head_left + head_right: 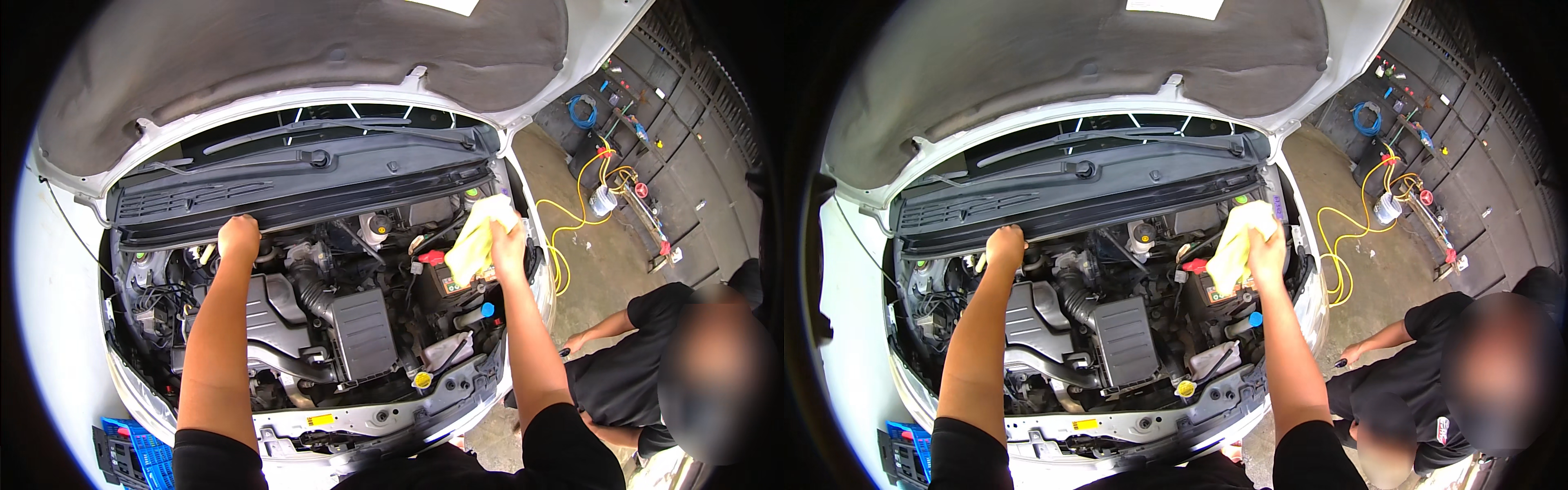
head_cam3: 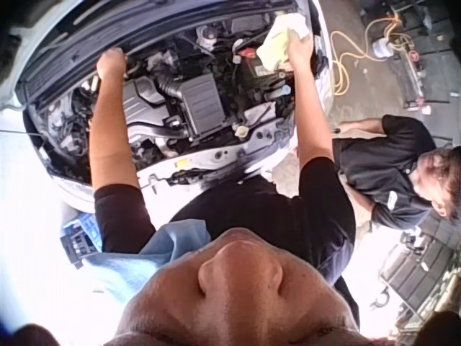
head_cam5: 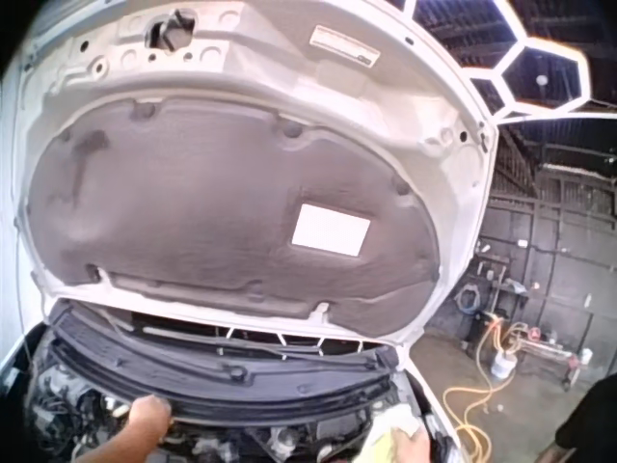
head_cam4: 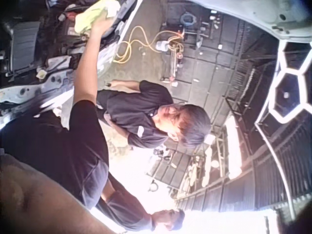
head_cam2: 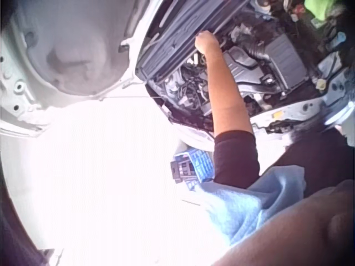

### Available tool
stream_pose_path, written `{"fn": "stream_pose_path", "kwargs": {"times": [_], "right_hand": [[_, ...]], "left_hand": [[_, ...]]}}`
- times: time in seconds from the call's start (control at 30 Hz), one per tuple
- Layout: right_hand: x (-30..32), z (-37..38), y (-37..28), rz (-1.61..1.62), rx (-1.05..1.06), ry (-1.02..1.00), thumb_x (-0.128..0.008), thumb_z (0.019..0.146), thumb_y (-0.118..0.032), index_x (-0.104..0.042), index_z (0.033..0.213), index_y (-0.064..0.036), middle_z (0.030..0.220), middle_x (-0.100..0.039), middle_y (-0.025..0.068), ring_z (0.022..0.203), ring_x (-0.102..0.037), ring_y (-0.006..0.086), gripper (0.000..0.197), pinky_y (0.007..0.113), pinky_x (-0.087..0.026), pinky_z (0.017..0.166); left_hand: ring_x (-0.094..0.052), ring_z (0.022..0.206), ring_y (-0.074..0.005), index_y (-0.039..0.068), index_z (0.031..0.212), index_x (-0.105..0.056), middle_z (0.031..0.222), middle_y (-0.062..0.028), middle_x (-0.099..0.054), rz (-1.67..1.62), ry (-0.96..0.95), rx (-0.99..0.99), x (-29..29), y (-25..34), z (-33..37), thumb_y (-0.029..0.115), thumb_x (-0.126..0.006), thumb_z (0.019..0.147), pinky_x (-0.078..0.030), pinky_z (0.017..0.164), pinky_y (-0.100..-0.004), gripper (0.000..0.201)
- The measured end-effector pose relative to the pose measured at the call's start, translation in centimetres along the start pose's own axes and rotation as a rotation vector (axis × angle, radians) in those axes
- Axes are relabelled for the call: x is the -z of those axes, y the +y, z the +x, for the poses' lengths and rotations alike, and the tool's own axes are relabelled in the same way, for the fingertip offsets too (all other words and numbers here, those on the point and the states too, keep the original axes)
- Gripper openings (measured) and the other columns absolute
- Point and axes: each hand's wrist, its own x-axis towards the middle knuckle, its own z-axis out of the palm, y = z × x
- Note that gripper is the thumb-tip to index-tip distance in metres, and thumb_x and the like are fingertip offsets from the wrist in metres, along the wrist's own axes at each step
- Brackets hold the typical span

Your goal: The person wipes the engine bay of a white car with a yellow cloth, cleaning various components including the battery, air filter housing, and fluid reservoirs. The person then closes the hood.

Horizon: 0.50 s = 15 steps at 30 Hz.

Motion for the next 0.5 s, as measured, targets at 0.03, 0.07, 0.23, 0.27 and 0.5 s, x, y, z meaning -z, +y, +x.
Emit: {"fn": "stream_pose_path", "kwargs": {"times": [0.03,0.07,0.23,0.27,0.5], "right_hand": [[0.1,2.2,0.5,-0.011,0.058,0.041,-0.067,0.099,-0.015,-0.066,0.129,-0.0002,0.121,-0.073,0.0182,0.112,-0.071,0.0266,0.034,0.038,-0.054,0.097],[0.0,4.6,1.1,0.025,0.098,0.04,-0.067,0.099,-0.018,-0.066,0.13,-0.0006,0.125,-0.072,0.0198,0.114,-0.07,0.0281,0.035,0.038,-0.054,0.098],[-5.0,13.0,6.0,-0.299,0.119,-0.33,-0.068,0.095,-0.051,-0.066,0.135,-0.0019,0.138,-0.067,0.0195,0.138,-0.055,0.0363,0.063,0.059,-0.032,0.118],[-5.9,14.0,6.7,-0.547,0.235,-0.372,-0.07,0.092,-0.056,-0.068,0.132,-0.0024,0.134,-0.07,0.0186,0.137,-0.057,0.0357,0.067,0.06,-0.031,0.12],[-5.9,21.6,4.8,-0.993,0.255,-0.702,-0.048,0.087,-0.088,-0.082,0.106,-0.0067,0.121,-0.076,0.0174,0.115,-0.071,0.0368,0.09,0.062,-0.04,0.11]], "left_hand": [[-0.076,0.11,-0.0298,0.007,0.112,-0.077,0.116,-0.0118,-0.079,-0.01,-0.002,0.013,0.0,0.0,0.1,0.032,-0.077,0.096,-0.064,0.09,-0.0403,0.03],[-0.076,0.111,-0.03,0.007,0.111,-0.077,0.116,-0.012,-0.079,-0.018,0.003,0.04,-0.1,0.1,0.1,0.034,-0.077,0.096,-0.064,0.09,-0.0405,0.03],[-0.075,0.111,-0.0377,0.003,0.128,-0.062,0.129,-0.017,-0.072,0.069,-0.053,0.063,-1.0,-0.1,0.5,0.039,-0.076,0.097,-0.063,0.09,-0.0435,0.05],[-0.075,0.109,-0.0377,0.003,0.126,-0.062,0.126,-0.0172,-0.072,0.072,-0.014,0.05,-1.4,-0.1,0.4,0.039,-0.077,0.095,-0.063,0.089,-0.0448,0.049],[-0.074,0.112,-0.0361,0.002,0.137,-0.062,0.133,-0.0184,-0.07,0.109,0.01,0.075,-2.2,-0.9,0.8,0.033,-0.078,0.093,-0.062,0.091,-0.0444,0.056]]}}
